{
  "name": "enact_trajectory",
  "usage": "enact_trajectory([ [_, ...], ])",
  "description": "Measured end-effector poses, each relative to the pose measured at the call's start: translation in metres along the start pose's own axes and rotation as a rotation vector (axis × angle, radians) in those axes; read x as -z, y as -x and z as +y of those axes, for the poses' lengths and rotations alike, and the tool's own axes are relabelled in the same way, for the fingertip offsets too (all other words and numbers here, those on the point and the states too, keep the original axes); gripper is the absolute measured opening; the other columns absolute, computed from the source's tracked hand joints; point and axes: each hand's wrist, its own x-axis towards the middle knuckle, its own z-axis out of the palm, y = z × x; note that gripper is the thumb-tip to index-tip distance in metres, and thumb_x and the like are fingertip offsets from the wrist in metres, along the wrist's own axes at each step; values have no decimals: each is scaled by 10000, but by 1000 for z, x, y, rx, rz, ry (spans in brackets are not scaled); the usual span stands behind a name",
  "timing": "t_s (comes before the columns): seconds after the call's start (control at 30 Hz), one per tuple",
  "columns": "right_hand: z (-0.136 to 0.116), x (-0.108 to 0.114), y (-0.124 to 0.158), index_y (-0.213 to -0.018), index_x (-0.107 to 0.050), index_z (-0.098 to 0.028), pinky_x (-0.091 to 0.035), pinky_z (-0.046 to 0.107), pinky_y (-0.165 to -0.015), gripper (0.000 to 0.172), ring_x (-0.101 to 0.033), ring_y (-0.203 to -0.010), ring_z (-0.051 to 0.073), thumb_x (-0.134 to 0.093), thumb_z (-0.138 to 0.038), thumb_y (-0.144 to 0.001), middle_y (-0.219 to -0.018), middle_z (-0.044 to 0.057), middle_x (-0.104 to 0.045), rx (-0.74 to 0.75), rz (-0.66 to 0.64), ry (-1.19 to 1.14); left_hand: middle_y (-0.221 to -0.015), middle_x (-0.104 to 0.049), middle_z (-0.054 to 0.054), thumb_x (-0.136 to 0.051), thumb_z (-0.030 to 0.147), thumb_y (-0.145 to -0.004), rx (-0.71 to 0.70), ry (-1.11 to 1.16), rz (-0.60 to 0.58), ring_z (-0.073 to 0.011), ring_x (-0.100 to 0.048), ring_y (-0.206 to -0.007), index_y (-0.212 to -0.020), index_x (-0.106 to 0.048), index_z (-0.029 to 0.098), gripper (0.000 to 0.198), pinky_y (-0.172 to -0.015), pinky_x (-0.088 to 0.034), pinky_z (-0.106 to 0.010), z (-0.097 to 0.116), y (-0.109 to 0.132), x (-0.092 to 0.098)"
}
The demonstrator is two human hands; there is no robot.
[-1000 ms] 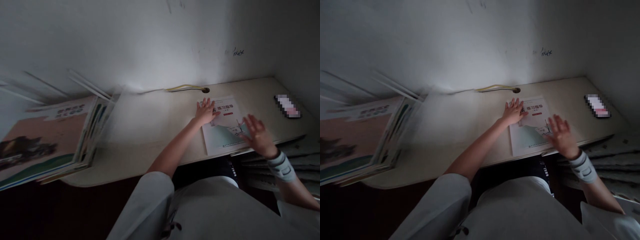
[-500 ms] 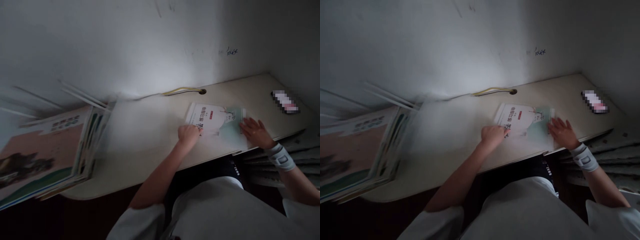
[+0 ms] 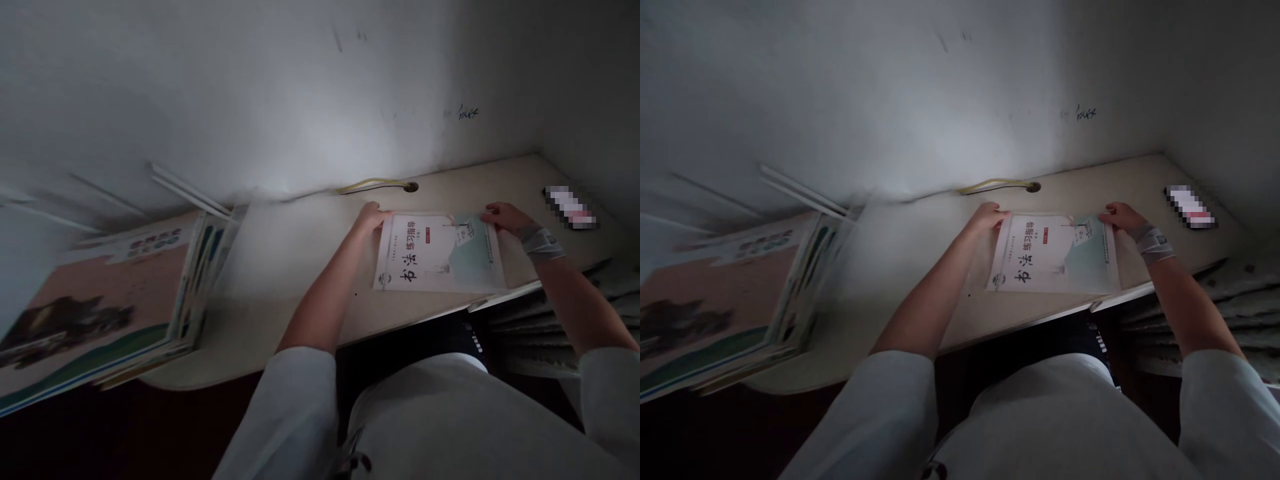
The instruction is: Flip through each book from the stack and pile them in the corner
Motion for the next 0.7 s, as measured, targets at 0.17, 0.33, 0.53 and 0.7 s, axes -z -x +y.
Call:
enact_trajectory([
  [0.17,-11,-2,1,-773,-675,-191,-489,283,-541,302,-606,-603,171,-785,-409,-597,-706,32,-671,-17,-291,-217,-490,-492,26,-670,212,-692,27,17,-209,-97,-456,-471,-620,-626,135,113,-496,-312,-230,-8,6,15],
  [0.33,-16,-11,6,-950,-676,-216,-524,333,-679,436,-648,-705,183,-798,-327,-547,-823,32,-705,97,-305,-470,-715,-637,-4,-670,221,-690,1,141,-257,-114,-572,-642,-861,-664,165,180,-595,-403,-225,-33,25,32],
  [0.53,-10,-29,-7,-1013,-690,-202,-507,404,-860,407,-671,-864,219,-708,-400,-657,-932,63,-732,328,-150,-274,-782,-634,-14,-609,161,-729,-180,183,-91,-137,-606,-732,-1025,-588,153,297,-734,-456,-280,-50,23,15],
  [0.7,0,-44,-9,-1095,-694,-207,-484,409,-927,334,-654,-973,234,-470,-265,-854,-1034,76,-720,520,112,339,-764,-606,7,-591,100,-734,-302,-62,-29,-146,-589,-740,-1072,-557,195,353,-790,-453,-310,-54,21,1],
])
